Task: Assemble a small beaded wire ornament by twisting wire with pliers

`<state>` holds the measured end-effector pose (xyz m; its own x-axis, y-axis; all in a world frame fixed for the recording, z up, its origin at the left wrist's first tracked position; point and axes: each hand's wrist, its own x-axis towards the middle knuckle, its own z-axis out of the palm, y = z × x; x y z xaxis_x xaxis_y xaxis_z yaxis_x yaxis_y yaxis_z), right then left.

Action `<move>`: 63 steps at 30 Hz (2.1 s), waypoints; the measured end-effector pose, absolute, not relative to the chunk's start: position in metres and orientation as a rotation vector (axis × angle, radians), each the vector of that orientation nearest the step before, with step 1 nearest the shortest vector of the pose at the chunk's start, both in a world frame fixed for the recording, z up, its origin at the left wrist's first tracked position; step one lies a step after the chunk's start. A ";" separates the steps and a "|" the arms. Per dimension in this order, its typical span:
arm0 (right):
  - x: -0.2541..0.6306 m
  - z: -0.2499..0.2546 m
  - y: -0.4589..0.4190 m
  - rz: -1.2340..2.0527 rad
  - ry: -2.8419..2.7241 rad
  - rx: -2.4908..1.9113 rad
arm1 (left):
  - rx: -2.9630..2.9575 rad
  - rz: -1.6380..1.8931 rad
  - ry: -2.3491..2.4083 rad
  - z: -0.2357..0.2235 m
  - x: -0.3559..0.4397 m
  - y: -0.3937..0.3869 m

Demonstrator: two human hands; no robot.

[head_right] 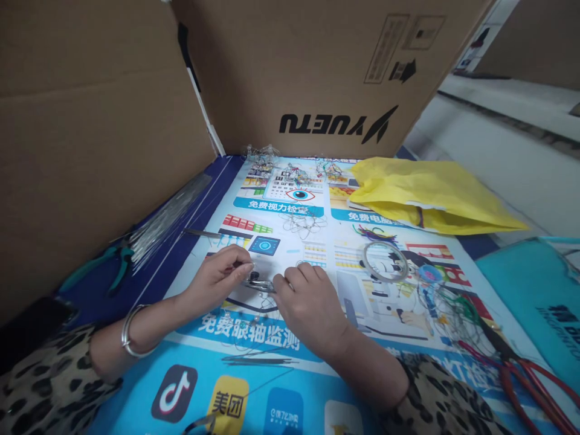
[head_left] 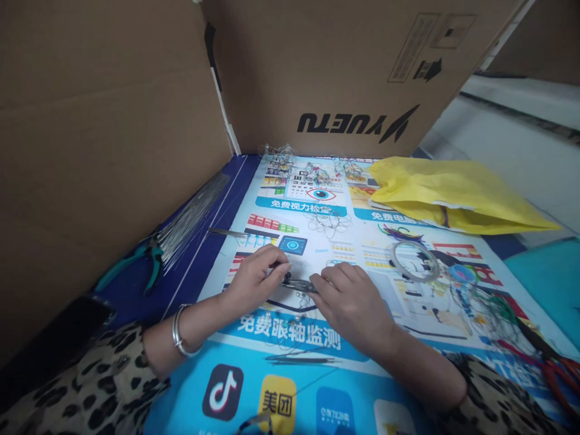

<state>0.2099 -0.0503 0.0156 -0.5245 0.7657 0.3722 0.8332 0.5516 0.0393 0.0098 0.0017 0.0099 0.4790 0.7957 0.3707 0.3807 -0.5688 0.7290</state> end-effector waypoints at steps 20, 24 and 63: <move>0.207 0.011 -0.050 -0.218 -2.410 -1.391 | 2.224 0.975 0.963 0.008 0.010 0.003; 0.206 0.011 -0.051 -0.193 -2.397 -1.408 | 2.242 0.978 0.956 0.007 0.009 0.003; 0.217 0.021 -0.047 -0.525 -2.595 -1.247 | 2.277 0.704 0.660 0.019 -0.001 0.009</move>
